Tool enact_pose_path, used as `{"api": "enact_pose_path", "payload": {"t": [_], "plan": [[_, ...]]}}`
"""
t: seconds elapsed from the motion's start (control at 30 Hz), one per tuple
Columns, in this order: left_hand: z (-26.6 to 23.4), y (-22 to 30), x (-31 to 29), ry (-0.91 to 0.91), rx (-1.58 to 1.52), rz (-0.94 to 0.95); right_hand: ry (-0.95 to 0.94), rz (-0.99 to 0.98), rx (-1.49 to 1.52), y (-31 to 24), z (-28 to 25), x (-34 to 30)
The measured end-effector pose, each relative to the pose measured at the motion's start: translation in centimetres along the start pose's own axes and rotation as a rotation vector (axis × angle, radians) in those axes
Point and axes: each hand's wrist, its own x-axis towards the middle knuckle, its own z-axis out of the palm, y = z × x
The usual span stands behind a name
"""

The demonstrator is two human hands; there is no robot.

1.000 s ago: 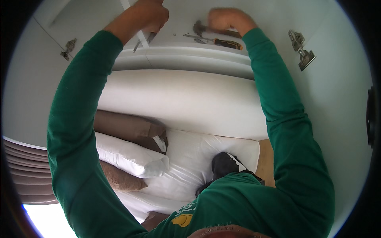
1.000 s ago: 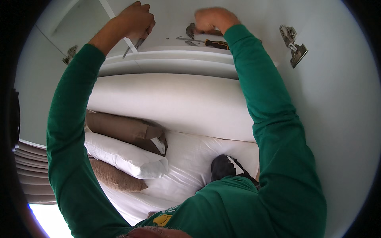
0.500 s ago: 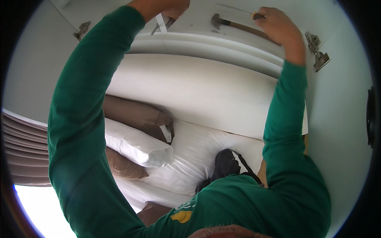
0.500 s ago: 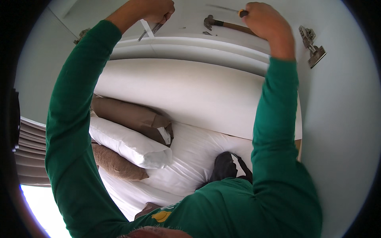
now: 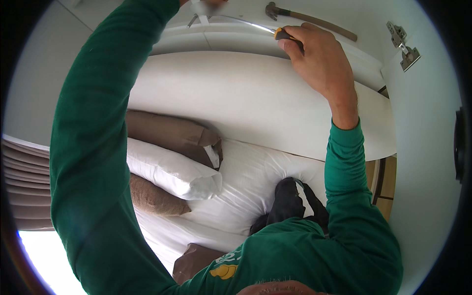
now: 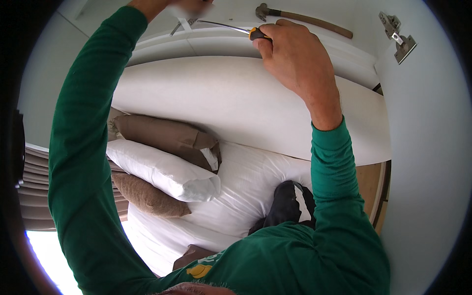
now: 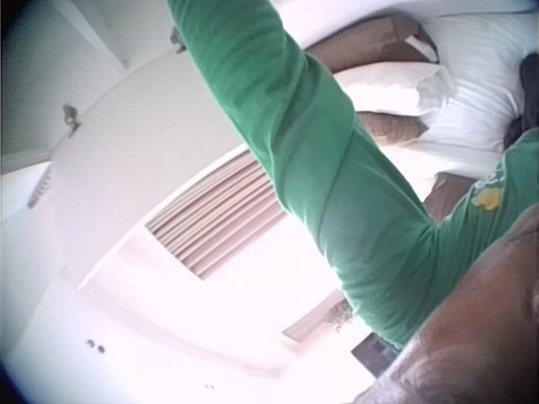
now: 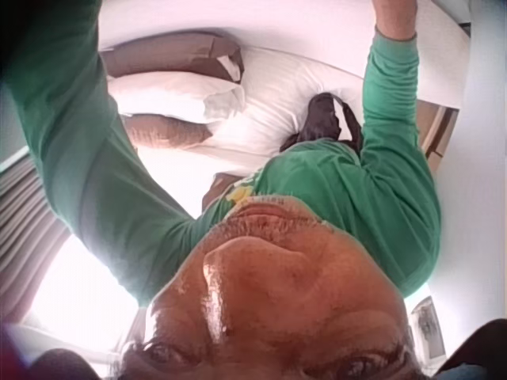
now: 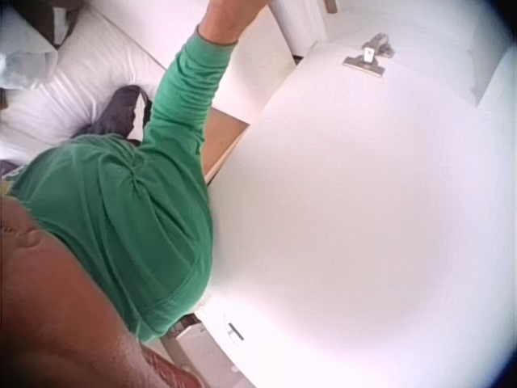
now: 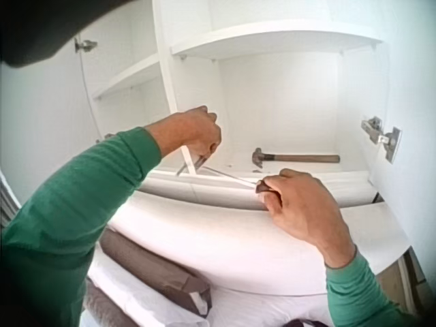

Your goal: The person is installing hinges on a white cabinet door. They use a screwdriver to tighten screws into the hinge plates, securing them to the cabinet frame. The person is sitting on a bed while performing the task.

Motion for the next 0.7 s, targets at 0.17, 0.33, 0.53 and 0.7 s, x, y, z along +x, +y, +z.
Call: {"api": "enact_pose_path", "payload": {"t": [0.17,0.33,0.53,0.7], "plan": [[-0.1,0.1,0.0,-0.007,-0.014,-0.007,-0.034,0.012,0.002,-0.2,0.1,0.2],[-0.2,0.2,-0.3,-0.024,-0.024,-0.005,-0.073,0.051,0.045,-0.4,-0.3,0.5],[-0.5,0.4,-0.3,-0.044,-0.037,-0.002,-0.078,0.035,0.05,0.0,-0.2,0.6],[0.0,0.4,-0.1,-0.027,-0.027,-0.042,-0.076,0.014,0.051,-0.1,-0.2,0.8]]}}
